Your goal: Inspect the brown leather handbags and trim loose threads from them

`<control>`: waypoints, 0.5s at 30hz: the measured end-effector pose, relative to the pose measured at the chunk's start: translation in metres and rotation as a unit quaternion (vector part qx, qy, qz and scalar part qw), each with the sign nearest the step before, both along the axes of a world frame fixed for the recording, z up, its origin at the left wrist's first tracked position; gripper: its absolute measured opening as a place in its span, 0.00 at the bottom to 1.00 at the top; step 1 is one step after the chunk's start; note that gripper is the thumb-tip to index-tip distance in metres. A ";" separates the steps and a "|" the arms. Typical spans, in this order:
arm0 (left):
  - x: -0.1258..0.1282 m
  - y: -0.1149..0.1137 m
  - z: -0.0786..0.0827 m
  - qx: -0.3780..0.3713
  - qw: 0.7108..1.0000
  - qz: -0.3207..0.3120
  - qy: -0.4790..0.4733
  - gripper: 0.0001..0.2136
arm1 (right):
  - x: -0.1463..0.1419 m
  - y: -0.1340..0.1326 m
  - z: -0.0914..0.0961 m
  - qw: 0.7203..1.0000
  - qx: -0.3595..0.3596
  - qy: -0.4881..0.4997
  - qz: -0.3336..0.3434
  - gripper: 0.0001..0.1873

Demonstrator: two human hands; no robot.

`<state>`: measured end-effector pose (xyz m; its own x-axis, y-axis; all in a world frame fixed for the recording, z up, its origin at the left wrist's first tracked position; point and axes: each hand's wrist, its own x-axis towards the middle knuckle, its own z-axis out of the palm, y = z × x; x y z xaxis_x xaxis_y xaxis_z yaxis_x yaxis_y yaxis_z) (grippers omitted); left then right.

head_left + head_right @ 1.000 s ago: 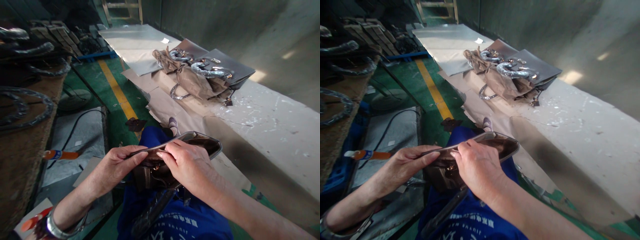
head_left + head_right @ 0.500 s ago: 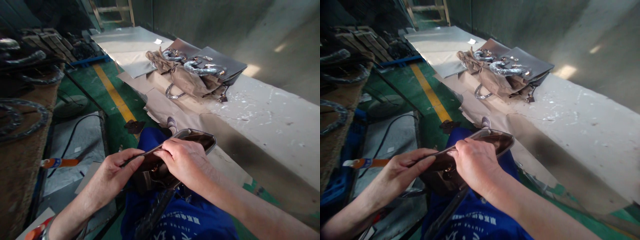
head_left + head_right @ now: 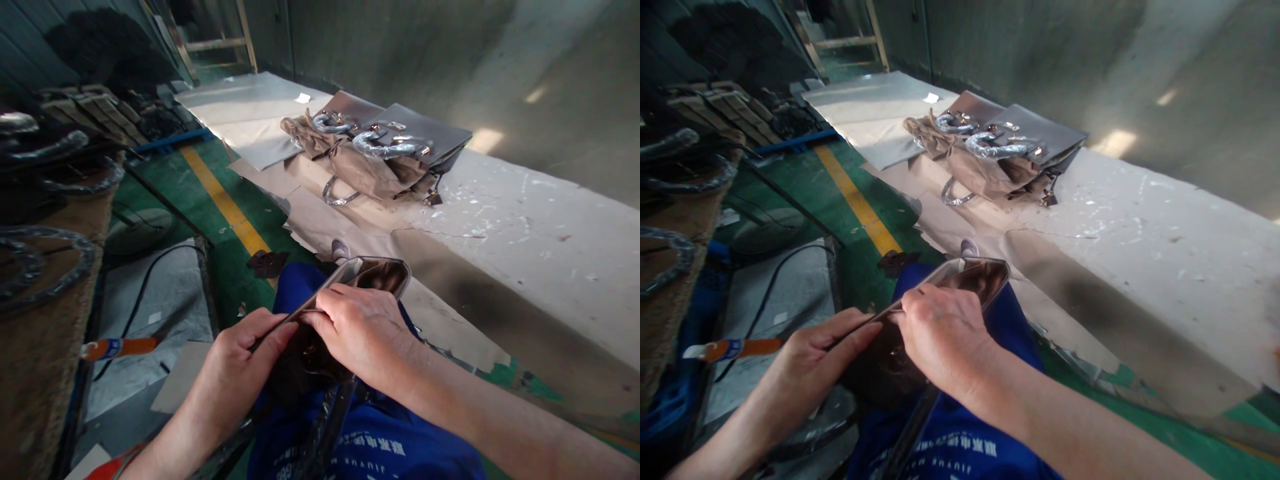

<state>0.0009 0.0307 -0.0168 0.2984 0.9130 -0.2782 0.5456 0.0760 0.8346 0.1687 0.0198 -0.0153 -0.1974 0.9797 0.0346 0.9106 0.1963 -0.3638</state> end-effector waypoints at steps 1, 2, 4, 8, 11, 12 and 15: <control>0.000 0.000 0.000 0.010 1.000 -0.003 0.008 0.16 | 0.002 0.001 0.000 1.000 -0.009 0.013 0.005 0.10; 0.000 0.000 0.001 0.014 1.000 -0.004 0.009 0.16 | 0.004 0.002 0.001 0.999 -0.021 0.030 0.014 0.10; 0.000 -0.001 0.001 0.009 1.000 -0.011 0.003 0.15 | 0.009 0.005 0.002 0.996 -0.048 0.063 0.042 0.10; 0.000 0.000 -0.001 0.012 0.999 -0.035 0.001 0.15 | 0.023 0.006 0.007 0.991 -0.071 0.083 0.078 0.10; -0.003 0.002 -0.003 0.021 0.999 -0.030 0.009 0.15 | 0.035 0.005 0.011 0.991 -0.083 0.081 0.068 0.09; -0.005 0.002 -0.004 0.025 0.999 -0.025 0.014 0.15 | 0.038 0.005 0.013 0.991 -0.088 0.081 0.059 0.09; -0.010 0.004 -0.006 0.036 0.999 -0.026 0.025 0.16 | 0.046 0.006 0.015 0.992 -0.094 0.078 0.033 0.10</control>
